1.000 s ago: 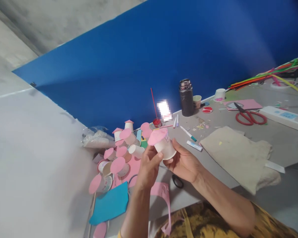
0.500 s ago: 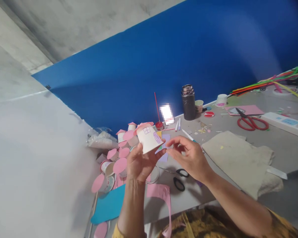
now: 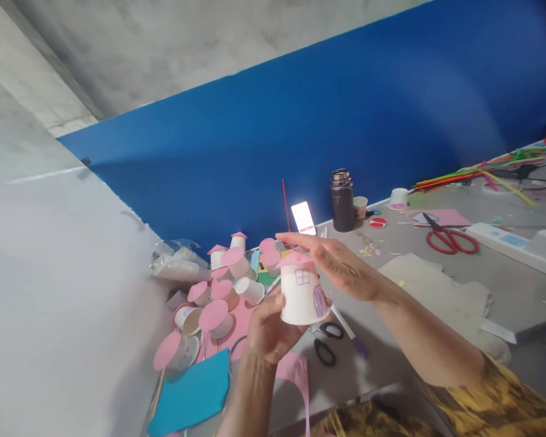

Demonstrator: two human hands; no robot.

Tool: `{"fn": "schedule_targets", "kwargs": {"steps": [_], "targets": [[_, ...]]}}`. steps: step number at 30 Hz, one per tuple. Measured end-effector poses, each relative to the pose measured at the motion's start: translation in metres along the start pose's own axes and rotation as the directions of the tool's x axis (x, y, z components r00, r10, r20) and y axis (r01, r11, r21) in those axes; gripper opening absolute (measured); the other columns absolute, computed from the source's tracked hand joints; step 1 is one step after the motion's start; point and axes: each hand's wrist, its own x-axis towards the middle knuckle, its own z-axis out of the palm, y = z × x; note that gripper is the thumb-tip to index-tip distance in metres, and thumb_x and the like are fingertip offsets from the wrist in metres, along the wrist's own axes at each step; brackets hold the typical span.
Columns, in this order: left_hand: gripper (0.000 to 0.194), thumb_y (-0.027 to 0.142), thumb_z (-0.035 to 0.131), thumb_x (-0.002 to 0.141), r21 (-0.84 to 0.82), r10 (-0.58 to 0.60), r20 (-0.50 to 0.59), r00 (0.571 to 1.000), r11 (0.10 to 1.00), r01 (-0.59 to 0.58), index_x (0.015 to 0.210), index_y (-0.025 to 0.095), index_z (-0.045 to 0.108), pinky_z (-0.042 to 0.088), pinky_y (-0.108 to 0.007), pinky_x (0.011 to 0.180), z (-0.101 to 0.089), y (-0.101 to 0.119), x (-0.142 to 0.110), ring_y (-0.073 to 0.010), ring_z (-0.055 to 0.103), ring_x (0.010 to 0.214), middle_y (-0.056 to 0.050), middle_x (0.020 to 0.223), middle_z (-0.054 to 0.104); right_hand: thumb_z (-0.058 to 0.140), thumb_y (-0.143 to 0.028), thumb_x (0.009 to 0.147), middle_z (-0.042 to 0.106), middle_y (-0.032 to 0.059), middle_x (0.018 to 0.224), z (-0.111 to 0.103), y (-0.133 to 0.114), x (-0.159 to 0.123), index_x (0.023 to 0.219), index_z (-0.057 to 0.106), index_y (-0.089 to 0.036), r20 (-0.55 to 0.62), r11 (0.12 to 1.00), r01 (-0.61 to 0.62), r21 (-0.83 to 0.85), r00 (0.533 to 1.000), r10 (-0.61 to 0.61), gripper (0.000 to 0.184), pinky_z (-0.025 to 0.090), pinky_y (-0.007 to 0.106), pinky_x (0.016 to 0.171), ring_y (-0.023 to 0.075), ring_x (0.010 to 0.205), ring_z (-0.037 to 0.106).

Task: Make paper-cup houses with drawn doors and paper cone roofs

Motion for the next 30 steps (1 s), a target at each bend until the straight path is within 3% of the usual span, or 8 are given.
{"fn": "schedule_targets", "kwargs": {"steps": [11,13,15,18,21,24,27,30], "targets": [[0.059,0.036,0.081,0.072,-0.113,-0.004,-0.094,0.996,0.994,-0.006,0.128,0.024,0.065,0.057,-0.041,0.082,0.001,-0.005,0.004,-0.0258,0.072,0.087,-0.006,0.094,0.075,0.031,-0.072,0.101,0.071,0.0097,0.129,0.001,0.014,-0.001,0.141,0.063,-0.027,0.116,0.998,-0.069,0.011,0.991,0.067,0.068,0.046,0.045,0.101,0.0297,0.119,0.064],[0.059,0.039,0.08,0.073,-0.131,-0.011,-0.075,0.997,0.991,0.001,0.128,0.023,0.065,0.058,-0.041,0.082,0.0,-0.003,0.005,-0.0266,0.072,0.088,-0.008,0.096,0.075,0.035,-0.07,0.101,0.069,0.0097,0.133,0.001,0.016,-0.001,0.142,0.062,-0.028,0.05,0.998,-0.061,0.033,0.997,0.06,0.064,0.043,0.045,0.106,0.0297,0.125,0.06],[0.06,0.044,0.079,0.074,-0.152,-0.014,-0.076,0.997,0.988,0.002,0.128,0.022,0.065,0.057,-0.042,0.082,-0.001,0.0,0.005,-0.0273,0.072,0.088,-0.009,0.098,0.075,0.043,-0.064,0.102,0.067,0.0089,0.136,0.0,0.017,-0.004,0.138,0.064,-0.029,-0.139,0.999,-0.021,0.035,0.99,0.025,0.054,0.041,0.044,0.108,0.0288,0.13,0.056],[0.058,0.044,0.079,0.076,-0.188,0.016,-0.168,0.986,0.981,-0.048,0.128,0.022,0.065,0.057,-0.043,0.083,-0.003,0.005,0.007,-0.0272,0.072,0.089,-0.009,0.101,0.076,0.058,-0.053,0.1,0.071,0.0077,0.117,0.002,0.02,-0.016,0.119,0.072,-0.028,-0.419,0.992,0.04,-0.121,0.904,-0.088,0.034,0.046,0.038,0.094,0.0256,0.108,0.063],[0.051,0.039,0.078,0.079,-0.16,0.095,-0.312,0.945,0.976,-0.15,0.126,0.021,0.066,0.057,-0.043,0.084,-0.004,0.004,0.011,-0.0265,0.072,0.092,-0.009,0.102,0.076,0.077,-0.04,0.088,0.07,0.0052,0.092,0.009,0.026,-0.028,0.098,0.073,-0.027,-0.392,0.91,0.055,-0.412,0.891,-0.231,0.017,0.044,0.036,0.079,0.0233,0.084,0.059],[0.045,0.036,0.075,0.083,-0.031,0.234,-0.346,0.908,0.965,-0.261,0.125,0.021,0.067,0.055,-0.041,0.091,-0.004,-0.002,0.014,-0.0251,0.07,0.099,-0.008,0.105,0.076,0.083,-0.03,0.079,0.066,0.0037,0.074,0.017,0.035,-0.033,0.077,0.072,-0.025,-0.337,0.82,-0.011,-0.572,0.915,-0.223,0.012,0.038,0.036,0.072,0.0217,0.074,0.054],[0.045,0.034,0.074,0.086,0.174,0.408,-0.301,0.862,0.912,-0.371,0.129,0.024,0.065,0.051,-0.039,0.098,-0.004,-0.011,0.016,-0.0247,0.067,0.11,-0.006,0.115,0.074,0.076,-0.03,0.083,0.065,0.0038,0.068,0.025,0.044,-0.034,0.07,0.072,-0.023,-0.375,0.925,-0.163,-0.342,0.927,0.025,0.015,0.036,0.033,0.064,0.0181,0.065,0.05],[0.048,0.034,0.078,0.084,0.367,0.528,-0.315,0.789,0.834,-0.412,0.13,0.026,0.064,0.049,-0.036,0.101,-0.005,-0.02,0.016,-0.0253,0.064,0.118,-0.006,0.122,0.072,0.073,-0.04,0.084,0.068,0.005,0.075,0.036,0.052,-0.038,0.085,0.077,-0.02,-0.254,0.912,-0.298,0.282,0.894,0.37,0.021,0.032,0.027,0.053,0.013,0.058,0.046]]}}
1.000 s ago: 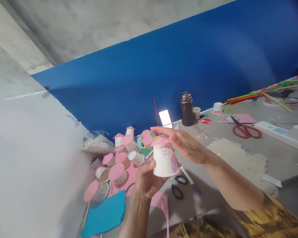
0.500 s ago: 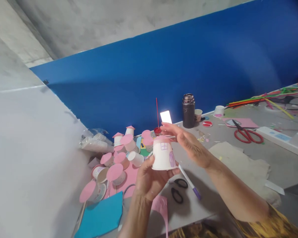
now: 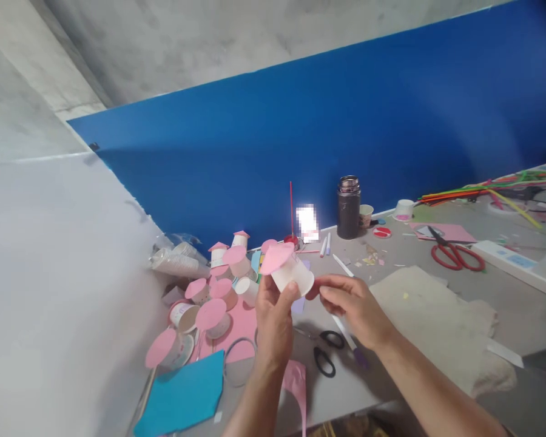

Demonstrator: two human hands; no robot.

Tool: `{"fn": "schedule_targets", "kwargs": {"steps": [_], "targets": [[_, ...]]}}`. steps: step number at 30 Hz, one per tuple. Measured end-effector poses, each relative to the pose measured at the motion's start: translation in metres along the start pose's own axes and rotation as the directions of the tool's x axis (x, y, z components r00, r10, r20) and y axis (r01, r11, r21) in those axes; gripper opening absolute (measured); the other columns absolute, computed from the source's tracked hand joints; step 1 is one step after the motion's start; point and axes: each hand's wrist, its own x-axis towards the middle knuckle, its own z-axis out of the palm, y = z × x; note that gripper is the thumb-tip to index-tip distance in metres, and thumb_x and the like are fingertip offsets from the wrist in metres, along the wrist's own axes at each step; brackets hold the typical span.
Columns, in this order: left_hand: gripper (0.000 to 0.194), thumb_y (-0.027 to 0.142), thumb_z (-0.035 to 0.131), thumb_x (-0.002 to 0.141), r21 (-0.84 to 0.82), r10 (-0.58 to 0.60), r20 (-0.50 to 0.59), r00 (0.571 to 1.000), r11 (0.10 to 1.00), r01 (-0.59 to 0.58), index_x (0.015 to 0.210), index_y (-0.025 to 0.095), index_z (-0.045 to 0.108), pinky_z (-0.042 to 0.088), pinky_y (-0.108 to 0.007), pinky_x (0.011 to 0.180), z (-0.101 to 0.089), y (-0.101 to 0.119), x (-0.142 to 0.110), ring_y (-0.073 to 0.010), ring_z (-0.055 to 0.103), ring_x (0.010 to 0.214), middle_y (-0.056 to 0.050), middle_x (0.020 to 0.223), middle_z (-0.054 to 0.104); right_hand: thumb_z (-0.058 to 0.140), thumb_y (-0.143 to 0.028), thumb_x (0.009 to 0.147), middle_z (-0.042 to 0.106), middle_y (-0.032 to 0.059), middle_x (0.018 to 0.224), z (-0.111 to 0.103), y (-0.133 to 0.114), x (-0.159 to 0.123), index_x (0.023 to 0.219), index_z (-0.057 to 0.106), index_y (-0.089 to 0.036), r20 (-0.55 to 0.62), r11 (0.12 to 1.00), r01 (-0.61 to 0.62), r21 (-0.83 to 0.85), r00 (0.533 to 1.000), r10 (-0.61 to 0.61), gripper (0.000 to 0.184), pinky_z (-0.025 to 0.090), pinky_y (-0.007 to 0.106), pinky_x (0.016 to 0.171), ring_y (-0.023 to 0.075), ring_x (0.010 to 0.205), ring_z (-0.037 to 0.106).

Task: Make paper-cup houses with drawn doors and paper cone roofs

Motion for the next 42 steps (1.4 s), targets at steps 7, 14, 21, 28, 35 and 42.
{"fn": "schedule_targets", "kwargs": {"steps": [7,14,21,28,35,42], "targets": [[0.064,0.034,0.085,0.077,0.178,0.025,0.044,0.999,0.984,-0.033,0.136,0.027,0.06,0.049,-0.04,0.104,-0.007,-0.005,-0.01,-0.0307,0.061,0.126,-0.01,0.129,0.069,0.089,-0.033,0.077,0.056,-0.0042,0.061,0.011,0.035,0.0,0.076,0.067,-0.014,0.205,0.595,-0.326,0.735,0.943,0.263,0.029,0.028,0.014,0.04,0.0033,0.046,0.037],[0.047,0.035,0.078,0.085,0.196,0.178,0.01,0.984,0.965,-0.177,0.131,0.032,0.069,0.046,-0.041,0.111,-0.027,0.008,0.009,-0.028,0.052,0.139,-0.008,0.143,0.064,0.087,-0.018,0.078,0.059,-0.01,0.061,0.006,0.039,0.007,0.086,0.062,-0.016,0.354,0.328,-0.442,0.835,0.888,0.294,0.027,0.034,0.007,0.039,-0.0004,0.044,0.045],[0.029,0.039,0.063,0.098,0.209,0.297,0.19,0.936,0.919,-0.334,0.123,0.031,0.076,0.043,-0.045,0.117,-0.032,0.034,0.03,-0.028,0.053,0.14,-0.007,0.14,0.068,0.084,-0.012,0.081,0.064,-0.0055,0.064,0.02,0.023,0.002,0.081,0.06,-0.016,0.372,0.142,-0.459,0.877,0.836,0.402,0.025,0.048,0.013,0.043,0.0052,0.052,0.061],[0.032,0.044,0.061,0.097,0.305,0.083,0.301,0.95,0.935,-0.179,0.114,0.024,0.08,0.049,-0.044,0.108,-0.03,0.045,0.043,-0.0296,0.066,0.123,-0.01,0.128,0.075,0.083,-0.016,0.085,0.068,-0.0042,0.064,0.021,0.012,-0.002,0.08,0.061,-0.016,0.294,0.192,-0.431,0.882,0.82,0.491,0.023,0.046,0.015,0.039,0.0059,0.047,0.061],[0.028,0.037,0.061,0.098,0.347,0.045,0.241,0.97,0.929,-0.129,0.106,0.022,0.082,0.051,-0.035,0.098,-0.023,0.039,0.037,-0.0277,0.066,0.12,-0.01,0.12,0.078,0.1,-0.034,0.061,0.065,-0.0058,0.059,0.031,0.004,-0.012,0.071,0.063,-0.016,0.119,0.416,-0.306,0.856,0.901,0.416,0.042,0.043,0.015,0.037,0.0068,0.047,0.058],[0.025,0.032,0.062,0.095,0.255,-0.029,0.161,0.986,0.967,-0.014,0.101,0.019,0.083,0.053,-0.035,0.095,-0.018,0.036,0.033,-0.028,0.069,0.116,-0.011,0.115,0.079,0.101,-0.02,0.052,0.063,-0.0059,0.057,0.039,0.0,-0.013,0.07,0.066,-0.014,0.113,0.494,-0.335,0.802,0.898,0.426,0.041,0.039,0.012,0.037,0.0031,0.046,0.051]]}}
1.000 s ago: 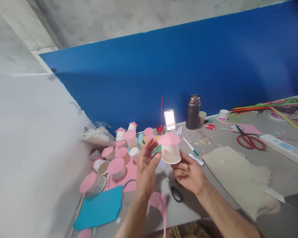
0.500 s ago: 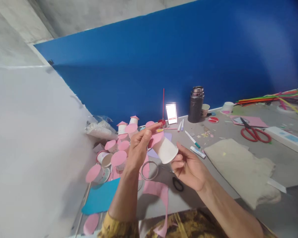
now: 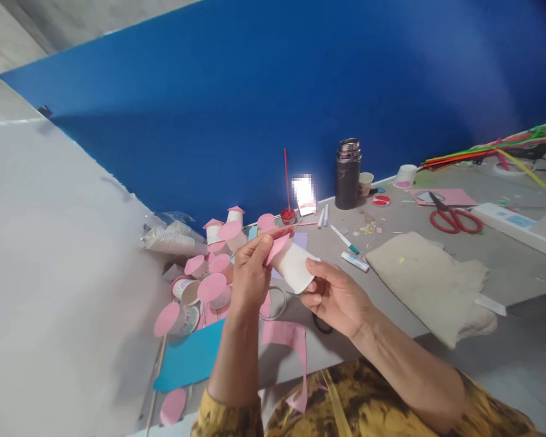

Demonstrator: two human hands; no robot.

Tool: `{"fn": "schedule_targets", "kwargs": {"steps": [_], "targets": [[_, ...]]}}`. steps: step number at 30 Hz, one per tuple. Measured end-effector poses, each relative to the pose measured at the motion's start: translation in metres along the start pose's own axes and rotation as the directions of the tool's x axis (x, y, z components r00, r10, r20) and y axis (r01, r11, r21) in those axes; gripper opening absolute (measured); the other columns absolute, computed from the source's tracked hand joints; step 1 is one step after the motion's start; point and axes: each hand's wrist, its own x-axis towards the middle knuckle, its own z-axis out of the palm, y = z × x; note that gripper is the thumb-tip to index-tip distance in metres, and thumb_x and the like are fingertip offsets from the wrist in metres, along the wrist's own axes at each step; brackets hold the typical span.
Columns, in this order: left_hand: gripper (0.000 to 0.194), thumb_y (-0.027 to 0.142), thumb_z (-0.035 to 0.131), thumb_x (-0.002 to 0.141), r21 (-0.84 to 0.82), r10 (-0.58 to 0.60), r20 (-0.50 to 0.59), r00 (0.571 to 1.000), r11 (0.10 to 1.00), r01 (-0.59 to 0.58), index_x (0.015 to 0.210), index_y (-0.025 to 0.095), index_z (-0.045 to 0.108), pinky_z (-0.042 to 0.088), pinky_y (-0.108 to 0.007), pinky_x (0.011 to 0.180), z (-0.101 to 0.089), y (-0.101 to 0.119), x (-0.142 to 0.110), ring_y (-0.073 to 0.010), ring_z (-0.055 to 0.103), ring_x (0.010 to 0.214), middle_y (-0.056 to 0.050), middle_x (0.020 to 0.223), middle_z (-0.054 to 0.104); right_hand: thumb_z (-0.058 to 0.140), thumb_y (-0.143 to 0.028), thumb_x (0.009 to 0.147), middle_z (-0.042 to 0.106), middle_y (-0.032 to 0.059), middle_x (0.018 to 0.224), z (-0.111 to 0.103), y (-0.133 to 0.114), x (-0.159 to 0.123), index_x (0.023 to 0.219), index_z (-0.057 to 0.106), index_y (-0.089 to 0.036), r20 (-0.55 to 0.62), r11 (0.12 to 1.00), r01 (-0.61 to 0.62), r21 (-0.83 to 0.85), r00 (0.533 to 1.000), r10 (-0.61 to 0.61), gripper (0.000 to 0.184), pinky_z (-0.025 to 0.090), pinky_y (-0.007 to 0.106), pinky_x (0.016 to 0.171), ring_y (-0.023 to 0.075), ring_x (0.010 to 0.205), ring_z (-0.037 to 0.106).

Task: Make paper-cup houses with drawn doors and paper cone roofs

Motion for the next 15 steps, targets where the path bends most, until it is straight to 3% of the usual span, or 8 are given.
{"fn": "schedule_targets", "kwargs": {"steps": [5,12,15], "targets": [[0.024,0.032,0.064,0.093,-0.063,-0.019,-0.012,1.0,0.998,0.019,0.1,0.018,0.084,0.055,-0.033,0.089,0.0004,-0.0037,-0.0014,-0.0264,0.073,0.108,-0.012,0.113,0.08,0.099,-0.02,0.055,0.061,-0.0059,0.054,-0.0019,0.0002,0.0013,0.066,0.064,-0.015,0.021,1.0,0.007,0.0,1.0,-0.007,0.037,0.042,0.012,0.038,0.004,0.046,0.051],[0.027,0.035,0.064,0.094,-0.051,0.0,0.001,1.0,0.999,0.0,0.1,0.017,0.083,0.055,-0.037,0.094,0.0015,-0.0058,-0.0018,-0.0291,0.07,0.114,-0.013,0.115,0.079,0.097,-0.022,0.059,0.06,-0.0052,0.054,-0.0066,0.0032,0.0057,0.068,0.065,-0.015,0.064,1.0,0.023,-0.005,0.998,-0.022,0.034,0.046,0.013,0.041,0.0043,0.047,0.049],[0.039,0.05,0.06,0.095,-0.122,0.001,-0.035,0.999,0.992,-0.005,0.118,0.023,0.076,0.052,-0.042,0.1,-0.0021,-0.0053,0.0021,-0.0306,0.062,0.129,-0.012,0.13,0.073,0.098,-0.024,0.058,0.061,-0.0048,0.056,-0.004,0.0025,0.0068,0.072,0.068,-0.014,0.056,0.999,0.033,-0.021,0.998,-0.032,0.035,0.046,0.014,0.042,0.0043,0.048,0.049]]}}
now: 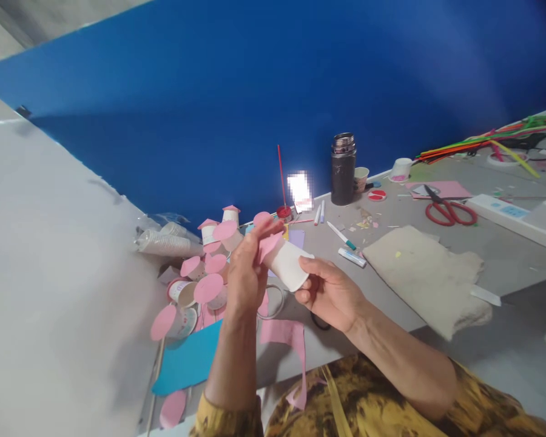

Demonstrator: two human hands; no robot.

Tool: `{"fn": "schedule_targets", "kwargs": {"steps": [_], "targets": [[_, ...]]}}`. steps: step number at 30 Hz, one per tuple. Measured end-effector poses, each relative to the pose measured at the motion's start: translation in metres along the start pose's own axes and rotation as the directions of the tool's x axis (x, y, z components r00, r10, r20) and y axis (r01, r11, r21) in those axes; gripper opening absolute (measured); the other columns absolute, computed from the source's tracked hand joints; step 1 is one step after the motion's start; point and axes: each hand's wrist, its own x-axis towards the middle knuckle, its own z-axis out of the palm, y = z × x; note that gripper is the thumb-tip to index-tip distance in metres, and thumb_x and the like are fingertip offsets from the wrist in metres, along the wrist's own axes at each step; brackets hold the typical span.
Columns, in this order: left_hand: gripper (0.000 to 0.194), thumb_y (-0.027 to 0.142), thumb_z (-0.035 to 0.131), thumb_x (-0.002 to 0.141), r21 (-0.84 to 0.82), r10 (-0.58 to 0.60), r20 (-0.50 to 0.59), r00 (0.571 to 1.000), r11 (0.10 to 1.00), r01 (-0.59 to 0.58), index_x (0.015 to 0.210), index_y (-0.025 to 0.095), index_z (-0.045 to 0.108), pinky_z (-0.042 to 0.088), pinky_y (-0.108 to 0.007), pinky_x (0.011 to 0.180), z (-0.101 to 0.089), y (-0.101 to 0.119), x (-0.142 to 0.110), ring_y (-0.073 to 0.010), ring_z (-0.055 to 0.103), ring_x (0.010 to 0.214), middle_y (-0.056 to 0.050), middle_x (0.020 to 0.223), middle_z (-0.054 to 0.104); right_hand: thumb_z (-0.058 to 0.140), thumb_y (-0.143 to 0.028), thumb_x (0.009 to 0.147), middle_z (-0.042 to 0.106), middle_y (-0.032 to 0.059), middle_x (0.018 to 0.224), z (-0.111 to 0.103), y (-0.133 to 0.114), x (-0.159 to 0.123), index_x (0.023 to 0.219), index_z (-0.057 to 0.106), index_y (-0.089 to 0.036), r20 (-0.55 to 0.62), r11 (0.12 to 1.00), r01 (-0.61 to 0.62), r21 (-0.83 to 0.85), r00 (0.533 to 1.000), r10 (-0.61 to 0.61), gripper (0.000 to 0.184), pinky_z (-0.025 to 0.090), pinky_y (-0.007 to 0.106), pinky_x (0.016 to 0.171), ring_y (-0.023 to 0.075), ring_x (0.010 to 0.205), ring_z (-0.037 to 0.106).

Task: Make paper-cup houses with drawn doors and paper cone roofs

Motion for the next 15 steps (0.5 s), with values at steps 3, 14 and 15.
{"fn": "schedule_targets", "kwargs": {"steps": [3,14,15], "targets": [[0.054,0.064,0.055,0.094,-0.06,-0.01,-0.132,0.991,0.998,0.002,0.134,0.03,0.064,0.05,-0.044,0.105,-0.008,-0.001,0.0,-0.0296,0.052,0.141,-0.01,0.147,0.061,0.098,-0.03,0.06,0.061,-0.0045,0.059,0.004,-0.002,0.002,0.081,0.072,-0.014,0.014,0.993,0.081,-0.082,0.997,-0.08,0.037,0.049,0.015,0.046,0.0049,0.05,0.05],[0.051,0.044,0.076,0.085,-0.07,-0.149,0.027,0.988,0.986,0.151,0.13,0.023,0.066,0.056,-0.036,0.091,0.015,-0.016,-0.05,-0.0269,0.069,0.111,-0.011,0.12,0.073,0.08,-0.034,0.08,0.071,0.0026,0.081,0.003,0.009,0.003,0.091,0.073,-0.017,0.21,0.596,0.476,-0.647,0.863,-0.46,0.022,0.054,0.025,0.063,0.015,0.069,0.062],[0.052,0.043,0.077,0.083,-0.043,-0.117,-0.004,0.993,0.992,0.117,0.13,0.023,0.066,0.056,-0.036,0.091,0.016,-0.016,-0.05,-0.0268,0.069,0.11,-0.01,0.118,0.074,0.08,-0.034,0.08,0.071,0.0021,0.08,0.002,0.012,0.003,0.092,0.073,-0.017,0.217,0.586,0.478,-0.655,0.861,-0.46,0.022,0.054,0.025,0.063,0.0147,0.069,0.061]]}}
